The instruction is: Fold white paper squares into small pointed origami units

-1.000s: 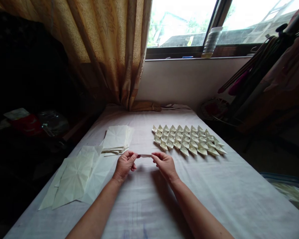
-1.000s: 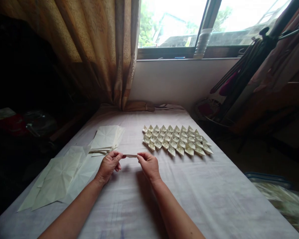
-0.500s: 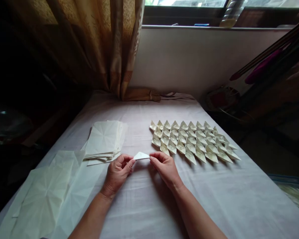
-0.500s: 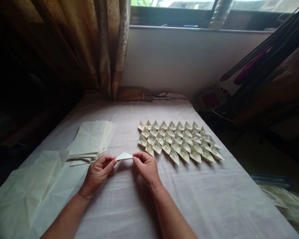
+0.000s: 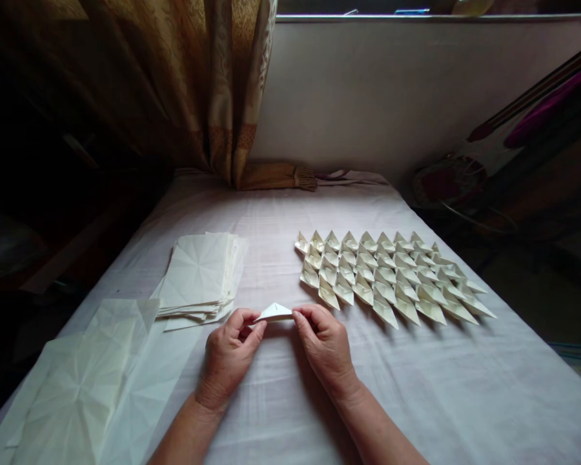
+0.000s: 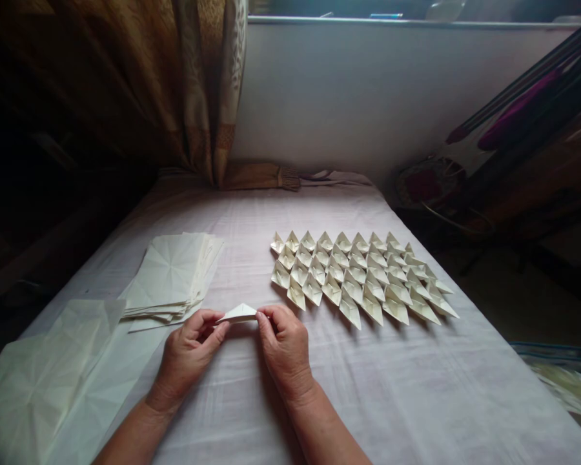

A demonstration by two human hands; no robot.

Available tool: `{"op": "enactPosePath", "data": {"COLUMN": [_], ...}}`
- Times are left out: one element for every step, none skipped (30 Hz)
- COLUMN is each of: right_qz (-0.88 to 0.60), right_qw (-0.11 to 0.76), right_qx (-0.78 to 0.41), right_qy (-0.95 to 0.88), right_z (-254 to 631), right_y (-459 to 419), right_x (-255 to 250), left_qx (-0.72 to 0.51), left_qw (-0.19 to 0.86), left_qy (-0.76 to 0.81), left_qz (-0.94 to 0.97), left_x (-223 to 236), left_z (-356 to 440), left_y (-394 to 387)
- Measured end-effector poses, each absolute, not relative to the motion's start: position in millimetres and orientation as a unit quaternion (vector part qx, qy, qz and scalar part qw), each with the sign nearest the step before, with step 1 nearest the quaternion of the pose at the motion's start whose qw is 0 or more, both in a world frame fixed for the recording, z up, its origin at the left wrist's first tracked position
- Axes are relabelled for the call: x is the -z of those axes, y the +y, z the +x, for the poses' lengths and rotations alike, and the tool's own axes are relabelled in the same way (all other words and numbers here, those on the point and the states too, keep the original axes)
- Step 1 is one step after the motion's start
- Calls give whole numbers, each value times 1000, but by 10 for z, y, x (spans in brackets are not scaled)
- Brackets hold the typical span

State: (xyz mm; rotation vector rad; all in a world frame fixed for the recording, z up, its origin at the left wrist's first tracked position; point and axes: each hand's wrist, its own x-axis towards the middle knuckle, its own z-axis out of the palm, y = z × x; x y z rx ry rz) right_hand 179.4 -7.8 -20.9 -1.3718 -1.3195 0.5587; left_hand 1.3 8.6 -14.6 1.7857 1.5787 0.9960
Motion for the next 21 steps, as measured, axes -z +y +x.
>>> {"op": "enactPosePath", "data": {"right_qz": [-577,-574,-570,-566,-561,-556,-551,-546,-542,-537,-533,-529,-525,-523,-521,-522,-524,-528,-532,-537,-540], "right_qw": [545,543,543,544,547,551,554,556,556,555,553,549,545,543,544,547,552,559,565,570,574], "right_qx": [-213,-194,-177,-162,-148,-136,-125,-115,-107,-101,-96,-95,-96,-99,-104,-109,-114,-120,-127,-134,-143], "right_qy": [-570,-581,-591,-598,-604,-608,-611,-616,-621,-627,-634,-641,-646,-650,-649,-646,-638,-628,-618,-607,-599], "right_z": [1785,1778,1772,1768,1765,1763,1762,1761,1761,1760,1758,1754,1747,1736,1721,1702,1679,1654,1630,1607,1588], "right_y": [-84,-89,-94,-99,-104,-109,-114,-120,-125,-131,-136,-141,-146,-152,-158,-164,-172,-179,-188,-196,-204], "right_x": [207,205,203,201,199,197,194,191,188,184,180,176,172,169,166,163,162,162,163,166,169], "left_qx": [-363,-354,-343,-329,-314,-299,-284,-270,-258,-248,-239,-230,-220,-210,-199,-188,-177,-168,-160,-153,-147], "left_qw": [262,251,240,228,215,200,182,161,137,112,87,62,38,15,-6,-24,-38,-48,-53,-55,-54], "left_qy": [593,599,606,613,620,625,627,626,623,617,610,604,599,596,595,594,593,592,591,591,592], "left_qz": [669,673,677,681,686,693,702,713,726,738,750,761,769,775,779,782,785,787,789,790,791], "left_x": [138,129,119,109,99,89,80,73,68,66,67,70,74,77,79,80,79,76,71,65,60], "left_z": [26,40,55,70,85,97,106,110,111,108,102,94,86,78,71,67,64,62,61,60,60], "left_y": [83,78,69,58,45,30,16,1,-11,-22,-31,-38,-43,-46,-48,-50,-50,-51,-52,-52,-53]}}
